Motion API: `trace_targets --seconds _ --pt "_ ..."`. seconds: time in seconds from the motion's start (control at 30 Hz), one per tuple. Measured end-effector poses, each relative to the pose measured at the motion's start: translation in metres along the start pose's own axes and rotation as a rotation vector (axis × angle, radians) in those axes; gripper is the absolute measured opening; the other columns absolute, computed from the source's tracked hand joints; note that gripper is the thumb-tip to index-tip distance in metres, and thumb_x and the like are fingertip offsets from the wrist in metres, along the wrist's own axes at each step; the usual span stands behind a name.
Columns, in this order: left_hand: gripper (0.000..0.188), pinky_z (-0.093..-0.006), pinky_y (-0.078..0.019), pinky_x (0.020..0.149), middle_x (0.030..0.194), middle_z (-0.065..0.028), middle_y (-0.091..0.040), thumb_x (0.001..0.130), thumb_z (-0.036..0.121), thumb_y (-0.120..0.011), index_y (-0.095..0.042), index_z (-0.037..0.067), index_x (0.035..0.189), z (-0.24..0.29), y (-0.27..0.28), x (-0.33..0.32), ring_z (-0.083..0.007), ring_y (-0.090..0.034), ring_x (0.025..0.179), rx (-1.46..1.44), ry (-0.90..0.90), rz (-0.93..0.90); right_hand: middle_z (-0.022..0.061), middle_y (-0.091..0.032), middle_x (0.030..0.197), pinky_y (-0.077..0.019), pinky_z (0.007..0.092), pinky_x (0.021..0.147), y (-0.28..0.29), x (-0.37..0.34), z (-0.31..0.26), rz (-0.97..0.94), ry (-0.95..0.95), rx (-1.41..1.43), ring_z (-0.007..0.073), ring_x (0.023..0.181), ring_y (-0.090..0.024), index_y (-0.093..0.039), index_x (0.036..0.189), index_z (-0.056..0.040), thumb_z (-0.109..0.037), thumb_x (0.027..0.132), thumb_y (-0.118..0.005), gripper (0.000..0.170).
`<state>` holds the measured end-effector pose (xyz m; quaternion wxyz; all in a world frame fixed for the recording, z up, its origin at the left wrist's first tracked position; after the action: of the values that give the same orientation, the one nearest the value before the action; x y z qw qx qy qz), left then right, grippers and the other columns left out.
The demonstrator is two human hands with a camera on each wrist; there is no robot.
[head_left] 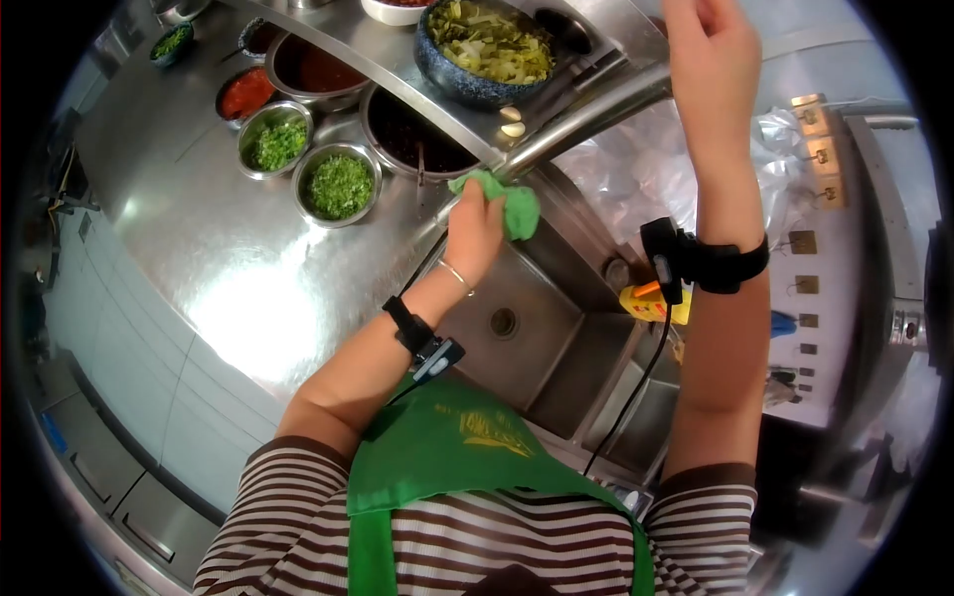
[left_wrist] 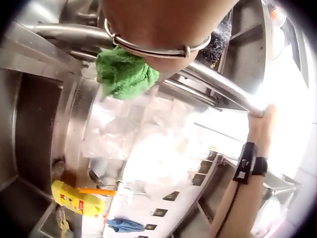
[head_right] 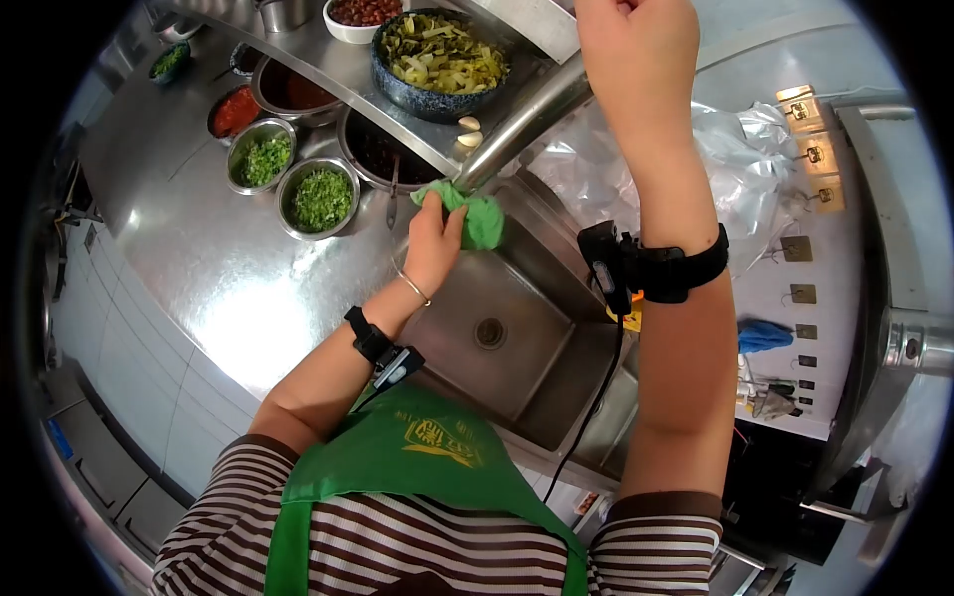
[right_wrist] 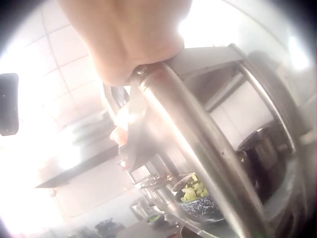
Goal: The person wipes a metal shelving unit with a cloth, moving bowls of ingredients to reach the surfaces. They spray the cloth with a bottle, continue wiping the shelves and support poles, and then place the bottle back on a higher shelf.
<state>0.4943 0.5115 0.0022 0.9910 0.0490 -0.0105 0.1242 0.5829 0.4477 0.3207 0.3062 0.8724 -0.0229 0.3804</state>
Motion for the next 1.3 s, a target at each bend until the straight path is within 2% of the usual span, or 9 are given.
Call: trace_targets --seconds 0.2,0.27,0.37,0.63,0.73,0.9,1.0,1.1,1.3 --pt "0.025 -0.0514 -0.0457 0.065 0.081 -0.0293 -0.061 0.089 0.011 -0.068 -0.047 -0.001 0.096 -0.046 0.000 0.011 -0.0502 -0.059 0.080 0.127 -0.033 -0.001 -0.0040 -0.052 0.064 -0.0328 0.0232 0.053 0.002 0.001 0.001 0.003 0.019 -0.072 0.0039 0.058 -0.044 -0.062 0.092 -0.0023 -0.006 0.098 -0.055 0.009" --pt "0.025 -0.0482 -0.0456 0.063 0.077 -0.0263 -0.059 0.091 0.012 -0.067 -0.046 -0.002 0.095 -0.040 -0.005 0.004 -0.0461 -0.059 0.072 0.115 -0.037 0.015 -0.0041 -0.051 0.063 -0.0326 0.0233 0.053 0.003 -0.003 0.003 0.001 0.007 -0.019 0.0038 0.058 -0.044 -0.061 0.092 -0.0022 -0.006 0.097 -0.055 0.009" --pt "0.027 -0.0398 -0.0434 0.058 0.070 -0.0202 -0.055 0.094 0.015 -0.066 -0.044 -0.001 0.091 0.039 0.008 0.001 -0.0317 -0.053 0.060 -0.146 -0.162 0.014 -0.0043 -0.050 0.063 -0.0320 0.0237 0.052 0.004 -0.001 0.002 -0.008 0.023 -0.022 0.0036 0.058 -0.044 -0.062 0.091 -0.0022 -0.006 0.097 -0.055 0.010" --pt "0.027 -0.0383 -0.0444 0.059 0.071 -0.0198 -0.055 0.094 0.014 -0.067 -0.044 0.000 0.095 -0.006 0.009 0.011 -0.0264 -0.057 0.063 -0.100 -0.021 -0.045 -0.0033 -0.051 0.062 -0.0323 0.0250 0.052 0.003 0.000 -0.001 0.018 0.062 -0.167 0.0047 0.058 -0.045 -0.062 0.092 -0.0015 -0.007 0.096 -0.056 0.009" --pt "0.026 -0.0392 -0.0453 0.060 0.071 -0.0199 -0.054 0.094 0.013 -0.066 -0.044 0.000 0.097 0.056 0.015 0.009 -0.0260 -0.056 0.063 -0.094 -0.254 -0.053 -0.0030 -0.051 0.062 -0.0333 0.0251 0.052 0.003 -0.001 -0.002 0.015 0.024 -0.116 0.0050 0.058 -0.046 -0.062 0.092 -0.0019 -0.008 0.096 -0.057 0.009" --pt "0.023 -0.0435 -0.0464 0.062 0.073 -0.0214 -0.055 0.094 0.011 -0.063 -0.043 0.000 0.098 0.018 0.013 0.013 -0.0385 -0.057 0.065 0.031 -0.289 -0.030 -0.0033 -0.050 0.062 -0.0332 0.0242 0.052 0.001 0.002 0.009 0.021 0.042 -0.060 0.0048 0.057 -0.045 -0.062 0.091 -0.0026 -0.007 0.096 -0.056 0.008" --pt "0.022 -0.0456 -0.0476 0.072 0.085 -0.0237 -0.057 0.091 0.009 -0.064 -0.048 -0.001 0.103 0.005 0.019 0.015 -0.0434 -0.057 0.081 0.119 -0.251 -0.075 -0.0040 -0.050 0.062 -0.0327 0.0236 0.052 0.003 0.002 0.004 0.007 0.062 -0.053 0.0045 0.057 -0.044 -0.062 0.091 -0.0032 -0.006 0.096 -0.056 0.008" --pt "0.031 -0.0472 -0.0445 0.092 0.111 -0.0219 -0.056 0.084 0.004 -0.066 -0.057 0.002 0.113 0.062 0.037 -0.006 -0.0414 -0.049 0.109 0.187 -0.514 0.112 -0.0047 -0.049 0.062 -0.0321 0.0232 0.051 0.003 -0.001 0.004 -0.006 0.048 -0.048 0.0041 0.056 -0.043 -0.061 0.091 -0.0036 -0.005 0.096 -0.056 0.008" --pt "0.025 -0.0465 -0.0432 0.091 0.106 -0.0212 -0.058 0.082 0.002 -0.065 -0.057 -0.001 0.106 0.076 0.032 0.012 -0.0406 -0.050 0.105 0.220 -0.663 0.150 -0.0052 -0.047 0.062 -0.0308 0.0229 0.051 0.003 0.001 0.002 -0.001 0.036 -0.033 0.0028 0.056 -0.042 -0.060 0.091 -0.0029 -0.004 0.096 -0.056 0.007"
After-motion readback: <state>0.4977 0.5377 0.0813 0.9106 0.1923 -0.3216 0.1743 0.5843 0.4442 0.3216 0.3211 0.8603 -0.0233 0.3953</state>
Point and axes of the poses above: each hand's wrist, its own x-axis towards the middle knuckle, its own y-axis out of the back of the hand, z = x × y, the point moved 1 cm from there along x, towards the middle knuckle
